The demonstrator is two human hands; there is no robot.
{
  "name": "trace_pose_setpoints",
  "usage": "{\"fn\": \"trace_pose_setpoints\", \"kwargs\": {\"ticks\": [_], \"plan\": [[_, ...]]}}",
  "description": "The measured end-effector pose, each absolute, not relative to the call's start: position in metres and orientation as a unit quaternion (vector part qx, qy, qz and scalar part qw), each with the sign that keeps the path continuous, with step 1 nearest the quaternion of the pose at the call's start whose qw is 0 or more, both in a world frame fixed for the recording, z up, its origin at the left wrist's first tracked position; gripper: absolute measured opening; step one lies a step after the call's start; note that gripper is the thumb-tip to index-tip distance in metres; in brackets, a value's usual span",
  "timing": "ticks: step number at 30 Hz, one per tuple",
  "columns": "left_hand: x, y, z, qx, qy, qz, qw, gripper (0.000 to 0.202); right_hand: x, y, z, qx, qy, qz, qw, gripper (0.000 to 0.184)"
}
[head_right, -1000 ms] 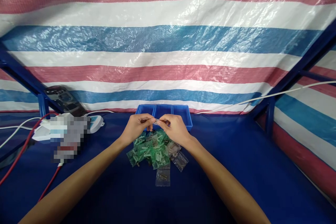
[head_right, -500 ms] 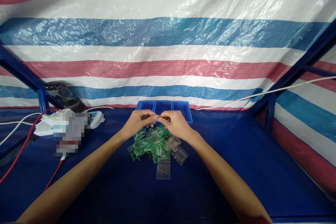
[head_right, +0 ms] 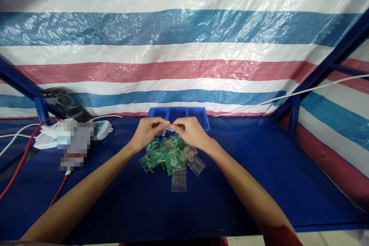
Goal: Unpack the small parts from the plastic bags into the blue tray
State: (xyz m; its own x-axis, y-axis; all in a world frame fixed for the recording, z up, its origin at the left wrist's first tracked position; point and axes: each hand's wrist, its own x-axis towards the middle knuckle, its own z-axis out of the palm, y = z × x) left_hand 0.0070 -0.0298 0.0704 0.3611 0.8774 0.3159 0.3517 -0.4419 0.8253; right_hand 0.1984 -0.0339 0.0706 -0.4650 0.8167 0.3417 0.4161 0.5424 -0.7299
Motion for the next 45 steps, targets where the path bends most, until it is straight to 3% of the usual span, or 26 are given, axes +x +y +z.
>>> {"fn": "trace_pose_setpoints", "kwargs": {"ticks": [10, 18, 34, 40, 45], "plan": [[0.001, -0.025, 0.075, 0.781, 0.390, 0.305, 0.381, 0.041, 0.200, -0.033, 0.071, -0.397, -0.808, 0.256, 0.353, 0.021], [0.000, -0.028, 0.081, 0.793, 0.367, 0.326, 0.360, 0.025, 0.200, -0.035, 0.075, -0.403, -0.811, 0.223, 0.361, 0.019], [0.002, -0.023, 0.072, 0.730, 0.402, 0.356, 0.423, 0.030, 0.204, -0.033, 0.078, -0.402, -0.810, 0.241, 0.352, 0.015], [-0.004, -0.015, 0.071, 0.703, 0.412, 0.395, 0.424, 0.032, 0.221, -0.021, 0.080, -0.514, -0.722, 0.219, 0.408, 0.024], [-0.006, -0.015, 0.075, 0.707, 0.414, 0.385, 0.425, 0.028, 0.238, -0.005, 0.074, -0.591, -0.679, 0.195, 0.391, 0.033]]}}
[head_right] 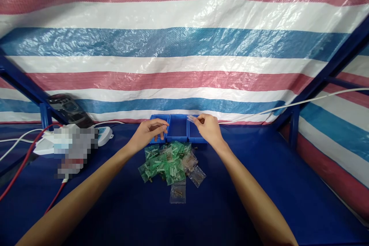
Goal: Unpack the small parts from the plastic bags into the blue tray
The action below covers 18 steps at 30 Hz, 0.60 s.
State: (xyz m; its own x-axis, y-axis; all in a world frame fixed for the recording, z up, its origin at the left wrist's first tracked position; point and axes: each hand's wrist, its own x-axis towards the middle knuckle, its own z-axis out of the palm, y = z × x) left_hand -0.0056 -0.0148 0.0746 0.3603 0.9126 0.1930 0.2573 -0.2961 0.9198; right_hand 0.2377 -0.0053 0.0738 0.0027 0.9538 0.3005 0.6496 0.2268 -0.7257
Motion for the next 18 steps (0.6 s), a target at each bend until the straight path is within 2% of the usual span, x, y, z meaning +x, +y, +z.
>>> {"fn": "trace_pose_setpoints", "kwargs": {"ticks": [7, 18], "plan": [[-0.007, -0.016, 0.076, 0.711, 0.417, 0.374, 0.424, 0.029, 0.238, 0.001, 0.065, -0.635, -0.672, 0.194, 0.328, 0.029], [-0.005, -0.017, 0.076, 0.711, 0.416, 0.375, 0.426, 0.029, 0.241, 0.008, 0.053, -0.618, -0.700, 0.143, 0.328, 0.033]]}}
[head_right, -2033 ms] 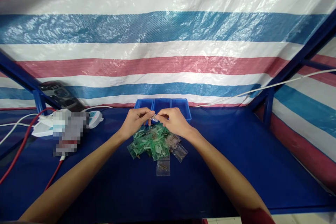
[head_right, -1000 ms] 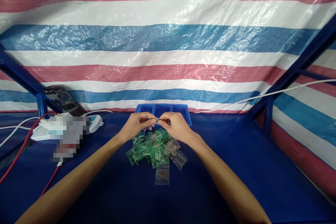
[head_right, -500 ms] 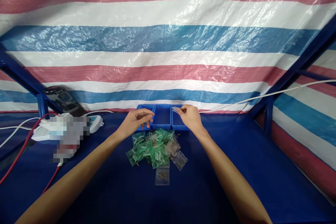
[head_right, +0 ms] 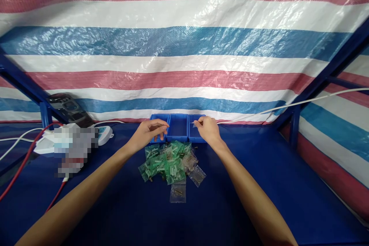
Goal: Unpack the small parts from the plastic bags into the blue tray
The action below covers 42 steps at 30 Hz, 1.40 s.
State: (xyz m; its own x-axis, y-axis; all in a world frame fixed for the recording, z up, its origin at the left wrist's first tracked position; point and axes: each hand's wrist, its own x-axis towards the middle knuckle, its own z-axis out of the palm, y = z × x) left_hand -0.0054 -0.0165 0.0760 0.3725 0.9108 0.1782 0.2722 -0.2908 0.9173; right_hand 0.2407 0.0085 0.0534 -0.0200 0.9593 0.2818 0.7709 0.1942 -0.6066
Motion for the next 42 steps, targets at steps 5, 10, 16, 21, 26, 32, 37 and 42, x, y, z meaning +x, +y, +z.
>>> {"fn": "trace_pose_setpoints", "kwargs": {"ticks": [5, 10, 16, 21, 26, 32, 37, 42], "plan": [[-0.005, -0.017, 0.077, 0.707, 0.419, 0.374, 0.430, 0.027, 0.241, 0.010, 0.051, -0.609, -0.711, 0.143, 0.322, 0.030], [-0.008, -0.016, 0.077, 0.723, 0.431, 0.362, 0.401, 0.026, 0.236, 0.005, 0.054, -0.585, -0.745, 0.147, 0.285, 0.031], [-0.016, -0.011, 0.071, 0.788, 0.461, 0.258, 0.316, 0.027, 0.229, -0.014, 0.066, -0.503, -0.826, 0.188, 0.174, 0.035], [-0.019, -0.008, 0.065, 0.811, 0.445, 0.216, 0.314, 0.026, 0.221, -0.033, 0.071, -0.532, -0.833, 0.150, 0.041, 0.022], [-0.019, -0.009, 0.065, 0.819, 0.432, 0.208, 0.314, 0.025, 0.210, -0.036, 0.056, -0.558, -0.818, 0.107, -0.088, 0.024], [-0.018, -0.011, 0.068, 0.823, 0.444, 0.186, 0.301, 0.024, 0.203, -0.028, 0.034, -0.561, -0.817, 0.073, -0.113, 0.028], [-0.018, -0.012, 0.071, 0.824, 0.445, 0.180, 0.302, 0.025, 0.203, -0.030, 0.034, -0.560, -0.817, 0.071, -0.117, 0.027], [-0.015, -0.016, 0.072, 0.822, 0.440, 0.186, 0.309, 0.027, 0.205, -0.038, 0.055, -0.560, -0.822, 0.066, -0.081, 0.022]]}}
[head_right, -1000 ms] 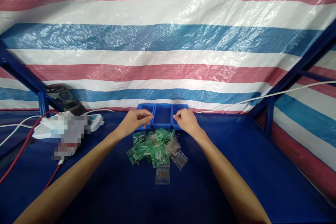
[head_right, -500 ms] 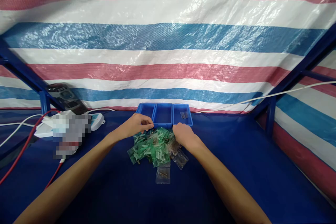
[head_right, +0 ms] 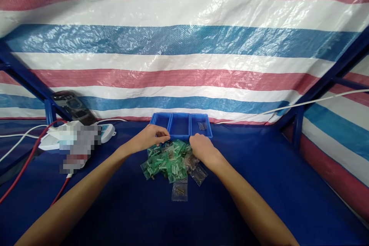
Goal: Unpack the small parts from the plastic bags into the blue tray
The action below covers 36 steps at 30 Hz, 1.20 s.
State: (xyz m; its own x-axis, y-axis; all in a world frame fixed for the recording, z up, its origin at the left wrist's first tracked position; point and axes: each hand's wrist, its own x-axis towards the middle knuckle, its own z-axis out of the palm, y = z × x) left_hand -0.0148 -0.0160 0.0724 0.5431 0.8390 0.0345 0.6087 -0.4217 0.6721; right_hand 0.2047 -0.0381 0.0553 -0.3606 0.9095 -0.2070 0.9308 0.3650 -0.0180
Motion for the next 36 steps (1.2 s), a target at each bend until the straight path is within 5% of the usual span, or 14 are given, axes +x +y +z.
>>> {"fn": "trace_pose_setpoints", "kwargs": {"ticks": [13, 27, 36], "plan": [[0.000, -0.023, 0.069, 0.809, 0.401, 0.270, 0.335, 0.039, 0.193, -0.037, 0.062, 0.439, 0.808, -0.188, -0.345, 0.003], [0.000, -0.021, 0.068, 0.777, 0.390, 0.341, 0.358, 0.025, 0.192, -0.033, 0.056, 0.382, 0.793, -0.205, -0.427, 0.006], [-0.001, -0.014, 0.047, 0.739, 0.401, 0.465, 0.277, 0.024, 0.191, -0.019, 0.036, 0.389, 0.654, -0.442, -0.475, 0.029]]}}
